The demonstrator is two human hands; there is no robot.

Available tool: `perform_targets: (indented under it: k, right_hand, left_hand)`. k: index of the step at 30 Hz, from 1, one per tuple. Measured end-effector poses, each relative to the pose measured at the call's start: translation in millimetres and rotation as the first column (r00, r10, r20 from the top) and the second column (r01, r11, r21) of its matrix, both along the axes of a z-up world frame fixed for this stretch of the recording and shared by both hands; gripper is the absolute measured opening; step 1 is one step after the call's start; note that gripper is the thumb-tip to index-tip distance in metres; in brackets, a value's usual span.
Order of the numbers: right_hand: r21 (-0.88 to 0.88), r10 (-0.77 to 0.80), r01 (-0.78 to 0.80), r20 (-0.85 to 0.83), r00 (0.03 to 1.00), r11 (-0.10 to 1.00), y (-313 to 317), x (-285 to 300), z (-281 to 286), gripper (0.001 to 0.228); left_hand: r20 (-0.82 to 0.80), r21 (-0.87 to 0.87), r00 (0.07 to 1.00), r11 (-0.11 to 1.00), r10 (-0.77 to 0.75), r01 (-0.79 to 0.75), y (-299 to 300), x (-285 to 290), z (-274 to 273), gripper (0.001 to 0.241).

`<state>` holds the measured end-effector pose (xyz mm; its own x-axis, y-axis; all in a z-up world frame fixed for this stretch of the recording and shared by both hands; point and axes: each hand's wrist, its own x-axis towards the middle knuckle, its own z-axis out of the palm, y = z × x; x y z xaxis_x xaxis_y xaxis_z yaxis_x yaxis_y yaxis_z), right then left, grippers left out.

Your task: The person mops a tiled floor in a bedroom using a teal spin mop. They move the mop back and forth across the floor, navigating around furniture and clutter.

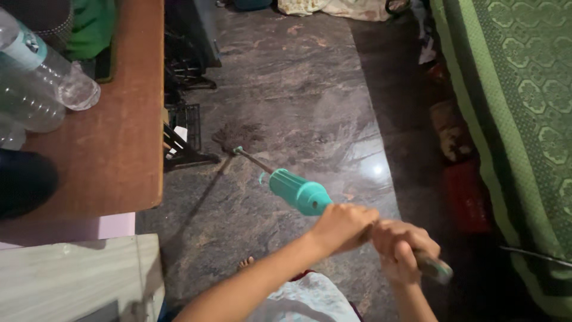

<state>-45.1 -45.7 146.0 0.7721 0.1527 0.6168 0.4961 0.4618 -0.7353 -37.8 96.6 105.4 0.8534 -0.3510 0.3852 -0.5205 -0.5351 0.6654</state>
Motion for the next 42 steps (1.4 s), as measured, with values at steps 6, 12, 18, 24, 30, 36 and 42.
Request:
perform_targets:
  k: [6, 12, 18, 24, 30, 36, 42]
  right_hand:
    - [-0.244, -0.107, 0.038, -0.278, 0.955, 0.969, 2.9, 52.7, -74.2, 0.035]
    - [-0.414, 0.144, -0.167, -0.087, 0.986, 0.895, 46.6, 69.6, -103.6, 0.029]
    - [-0.545, 0.113, -0.127, -0.059, 0.992, 0.829, 50.2, 39.0, -39.3, 0.026]
    - [-0.654, -0.056, -0.05, -0.141, 0.988, 0.755, 22.9, -62.1, 79.0, 0.022]
    - [-0.61, 0.009, -0.04, -0.054, 0.998, 0.791, 23.9, -171.5, 128.5, 0.036]
    - [-0.436, 0.252, -0.185, 0.1, 0.963, 0.881, 39.1, -214.9, 92.5, 0.038]
    - [-0.348, 0.24, -0.146, 0.245, 0.939, 0.926, 78.8, -207.3, 77.7, 0.035]
  left_hand:
    - [-0.068, 0.147, 0.989, 0.982, 0.131, -0.12, 20.7, 56.8, -59.4, 0.017]
    - [-0.112, 0.188, 0.938, 0.934, 0.327, -0.303, 65.7, 50.8, -89.0, 0.011]
    - [-0.052, 0.05, 0.958, 0.959, 0.282, -0.28, 70.6, 8.9, -40.8, 0.012]
    - [0.197, -0.184, 0.973, 0.979, 0.122, -0.086, 43.8, -58.4, 32.0, 0.015]
    - [0.176, -0.195, 0.968, 0.957, -0.181, 0.215, 42.2, -149.8, 69.6, 0.018]
    - [0.26, -0.19, 0.92, 0.919, -0.293, 0.346, 61.9, -203.7, 69.2, 0.013]
    - [0.296, -0.25, 0.942, 0.939, -0.158, 0.236, 80.9, -199.9, 49.5, 0.022]
